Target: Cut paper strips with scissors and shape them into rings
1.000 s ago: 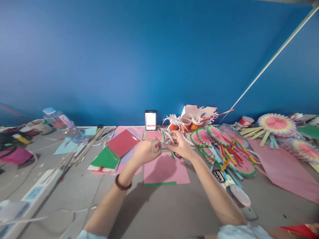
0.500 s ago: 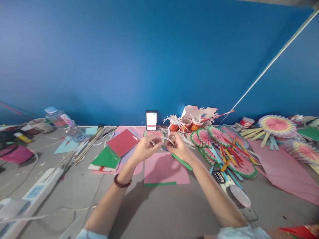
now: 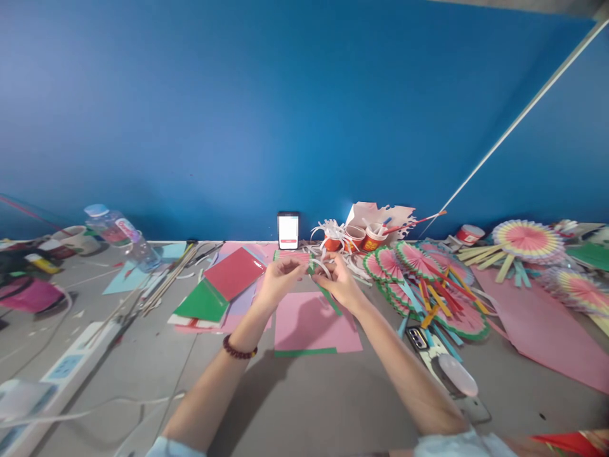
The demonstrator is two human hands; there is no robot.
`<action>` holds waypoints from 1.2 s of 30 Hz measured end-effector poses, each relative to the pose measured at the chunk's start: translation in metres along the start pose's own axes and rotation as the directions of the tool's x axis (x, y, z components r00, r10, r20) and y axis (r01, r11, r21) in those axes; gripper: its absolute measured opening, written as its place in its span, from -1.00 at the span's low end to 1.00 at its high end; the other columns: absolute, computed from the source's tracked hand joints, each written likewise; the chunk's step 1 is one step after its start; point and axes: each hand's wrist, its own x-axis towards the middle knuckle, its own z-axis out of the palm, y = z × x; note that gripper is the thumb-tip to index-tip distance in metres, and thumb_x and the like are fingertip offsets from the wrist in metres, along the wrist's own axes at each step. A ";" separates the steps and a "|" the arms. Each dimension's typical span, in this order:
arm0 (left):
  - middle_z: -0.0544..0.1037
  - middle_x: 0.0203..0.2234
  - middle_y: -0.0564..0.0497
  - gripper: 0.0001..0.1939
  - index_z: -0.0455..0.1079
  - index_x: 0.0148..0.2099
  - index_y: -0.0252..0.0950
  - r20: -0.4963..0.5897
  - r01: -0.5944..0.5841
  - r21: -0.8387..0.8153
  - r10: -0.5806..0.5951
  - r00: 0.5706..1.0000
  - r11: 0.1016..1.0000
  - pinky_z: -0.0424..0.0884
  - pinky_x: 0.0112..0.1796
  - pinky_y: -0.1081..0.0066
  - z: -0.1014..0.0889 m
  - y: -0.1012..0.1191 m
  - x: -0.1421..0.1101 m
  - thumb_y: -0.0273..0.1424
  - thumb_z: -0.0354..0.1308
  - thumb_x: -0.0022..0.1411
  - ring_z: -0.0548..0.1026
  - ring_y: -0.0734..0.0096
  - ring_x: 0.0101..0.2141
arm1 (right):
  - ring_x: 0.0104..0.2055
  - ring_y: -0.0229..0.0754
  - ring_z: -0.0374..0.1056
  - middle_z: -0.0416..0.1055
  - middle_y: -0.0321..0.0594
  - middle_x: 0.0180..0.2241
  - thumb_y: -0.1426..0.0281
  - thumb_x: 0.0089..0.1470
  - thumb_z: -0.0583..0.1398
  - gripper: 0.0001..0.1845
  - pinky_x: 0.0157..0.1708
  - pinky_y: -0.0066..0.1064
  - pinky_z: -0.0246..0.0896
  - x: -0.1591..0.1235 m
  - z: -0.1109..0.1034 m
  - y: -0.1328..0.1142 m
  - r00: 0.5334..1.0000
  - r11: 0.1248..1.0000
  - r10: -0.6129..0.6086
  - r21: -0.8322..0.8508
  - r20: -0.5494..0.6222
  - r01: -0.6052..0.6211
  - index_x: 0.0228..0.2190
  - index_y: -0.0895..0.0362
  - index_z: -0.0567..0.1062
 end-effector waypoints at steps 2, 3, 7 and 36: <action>0.56 -0.56 -0.02 -0.68 0.48 -0.46 -0.34 -0.081 0.005 -0.063 -0.010 0.997 0.998 0.40 -0.48 0.48 -0.001 0.001 0.001 -0.16 0.33 -0.10 0.50 0.40 -0.50 | -0.56 -0.36 0.23 0.37 -0.46 -0.48 0.31 -0.19 0.34 -0.48 -0.53 -0.50 0.10 0.002 -0.001 0.003 1.000 1.000 -0.003 0.000 -0.005 0.003 -0.26 0.03 0.16; 0.57 -0.55 -0.03 -0.67 0.48 -0.45 -0.34 -0.114 0.007 -0.080 -0.016 0.993 0.997 0.40 -0.48 0.48 -0.003 0.002 0.001 -0.16 0.34 -0.12 0.52 0.37 -0.49 | -0.55 -0.35 0.24 0.38 -0.46 -0.49 0.29 -0.17 0.33 -0.50 -0.54 -0.50 0.11 0.003 -0.003 0.004 1.000 1.000 -0.003 -0.012 -0.015 0.003 -0.26 0.03 0.16; 0.59 -0.52 -0.05 -0.69 0.52 -0.42 -0.36 -0.186 -0.006 -0.042 -0.002 0.983 0.999 0.41 -0.49 0.48 -0.013 0.006 0.003 -0.21 0.37 -0.15 0.54 0.35 -0.48 | -0.58 -0.32 0.25 0.40 -0.39 -0.50 0.15 -0.05 0.24 -0.60 -0.61 -0.50 0.10 0.007 -0.012 0.005 0.993 0.994 -0.022 -0.110 -0.119 0.009 -0.28 0.05 0.20; 0.61 -0.48 -0.06 -0.74 0.55 -0.37 -0.34 -0.128 0.004 0.021 -0.001 0.992 1.000 0.49 -0.38 0.39 -0.014 0.006 0.003 -0.25 0.33 -0.08 0.57 0.29 -0.44 | -0.70 -0.38 0.25 0.47 -0.28 -0.51 0.23 -0.15 0.34 -0.69 -0.84 -0.60 0.10 -0.016 -0.003 -0.029 0.977 0.986 0.137 0.076 0.163 -0.151 -0.44 0.14 0.40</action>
